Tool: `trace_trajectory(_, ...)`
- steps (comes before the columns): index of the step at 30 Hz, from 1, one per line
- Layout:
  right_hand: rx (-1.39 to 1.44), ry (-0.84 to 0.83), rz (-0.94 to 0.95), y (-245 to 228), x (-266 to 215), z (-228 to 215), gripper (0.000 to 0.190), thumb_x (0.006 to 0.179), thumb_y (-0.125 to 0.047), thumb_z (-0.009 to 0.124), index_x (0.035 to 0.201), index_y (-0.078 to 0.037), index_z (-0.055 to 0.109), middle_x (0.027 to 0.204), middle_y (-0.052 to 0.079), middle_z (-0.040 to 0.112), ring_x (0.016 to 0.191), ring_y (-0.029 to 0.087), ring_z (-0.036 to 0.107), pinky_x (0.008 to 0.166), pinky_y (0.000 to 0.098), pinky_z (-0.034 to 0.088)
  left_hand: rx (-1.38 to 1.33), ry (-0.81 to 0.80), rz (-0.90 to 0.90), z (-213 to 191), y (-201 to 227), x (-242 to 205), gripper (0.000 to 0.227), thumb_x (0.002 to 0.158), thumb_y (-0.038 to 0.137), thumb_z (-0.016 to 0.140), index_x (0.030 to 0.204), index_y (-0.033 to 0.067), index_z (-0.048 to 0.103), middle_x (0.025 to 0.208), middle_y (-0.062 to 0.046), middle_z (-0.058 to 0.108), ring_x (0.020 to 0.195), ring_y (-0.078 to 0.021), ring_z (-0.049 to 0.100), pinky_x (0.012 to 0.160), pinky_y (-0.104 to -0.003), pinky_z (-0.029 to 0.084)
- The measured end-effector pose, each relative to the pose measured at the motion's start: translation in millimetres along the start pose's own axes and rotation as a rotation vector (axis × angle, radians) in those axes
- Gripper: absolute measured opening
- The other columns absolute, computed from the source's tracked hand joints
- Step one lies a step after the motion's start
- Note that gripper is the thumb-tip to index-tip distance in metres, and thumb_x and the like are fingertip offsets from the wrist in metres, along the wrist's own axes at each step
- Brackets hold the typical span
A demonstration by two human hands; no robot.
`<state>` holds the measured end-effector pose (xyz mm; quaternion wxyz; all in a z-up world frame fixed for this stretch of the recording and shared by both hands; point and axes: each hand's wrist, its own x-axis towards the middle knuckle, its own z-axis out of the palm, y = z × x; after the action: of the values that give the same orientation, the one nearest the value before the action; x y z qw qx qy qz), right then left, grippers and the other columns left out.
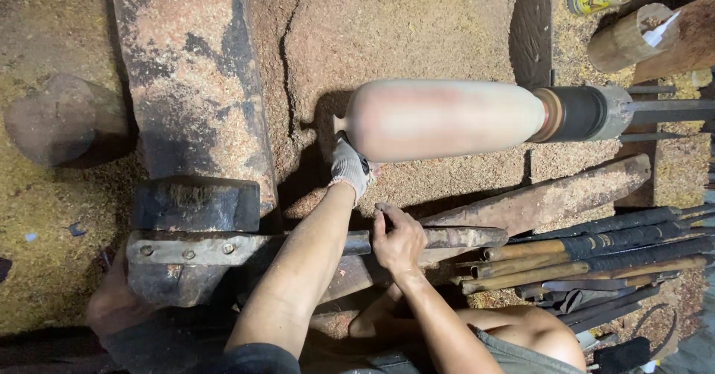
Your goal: The person shapes a spinning wooden bottle-shaped blank mounted on a lathe, holding a chisel against the rotating wood to smooth and form its surface. They then sand the body by hand with an abrasive block and work the neck area near the chuck before the clip ends.
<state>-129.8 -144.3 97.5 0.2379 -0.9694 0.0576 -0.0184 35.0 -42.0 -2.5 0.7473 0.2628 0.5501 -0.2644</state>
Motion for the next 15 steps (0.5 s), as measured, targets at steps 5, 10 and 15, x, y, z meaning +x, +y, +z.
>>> trace_trajectory(5, -0.007, -0.046, 0.055, 3, -1, 3, 0.022, 0.092, -0.029, 0.069, 0.107, -0.016, 0.079, 0.106, 0.01, 0.079, 0.093, 0.03, 0.075, 0.085, 0.0424, 0.057, -0.038, 0.079, 0.058, 1, -2, -10, 0.062, 0.103, 0.053, 0.031, 0.115, -0.0002, 0.061, 0.095, -0.019, 0.072, 0.072, -0.0309, 0.07, 0.056, -0.045, 0.056)
trace_trajectory(10, 0.005, -0.009, 0.032, -4, 0, -2, 0.021, 0.091, -0.029, 0.069, 0.104, -0.015, 0.079, 0.103, 0.01, 0.079, 0.092, 0.032, 0.075, 0.084, 0.043, 0.056, 0.015, 0.122, 0.065, -8, -10, 10, 0.06, 0.103, 0.051, 0.034, 0.113, 0.0003, 0.063, 0.096, -0.018, 0.072, 0.074, -0.0306, 0.07, 0.059, -0.045, 0.056)
trace_trajectory(15, 0.018, -0.012, 0.048, -5, 0, -4, 0.021, 0.091, -0.028, 0.069, 0.104, -0.015, 0.08, 0.103, 0.01, 0.079, 0.091, 0.032, 0.075, 0.083, 0.0424, 0.057, 0.094, 0.165, 0.082, -9, -22, 28, 0.057, 0.102, 0.05, 0.037, 0.111, 0.0009, 0.064, 0.097, -0.017, 0.072, 0.077, -0.0302, 0.071, 0.063, -0.045, 0.056)
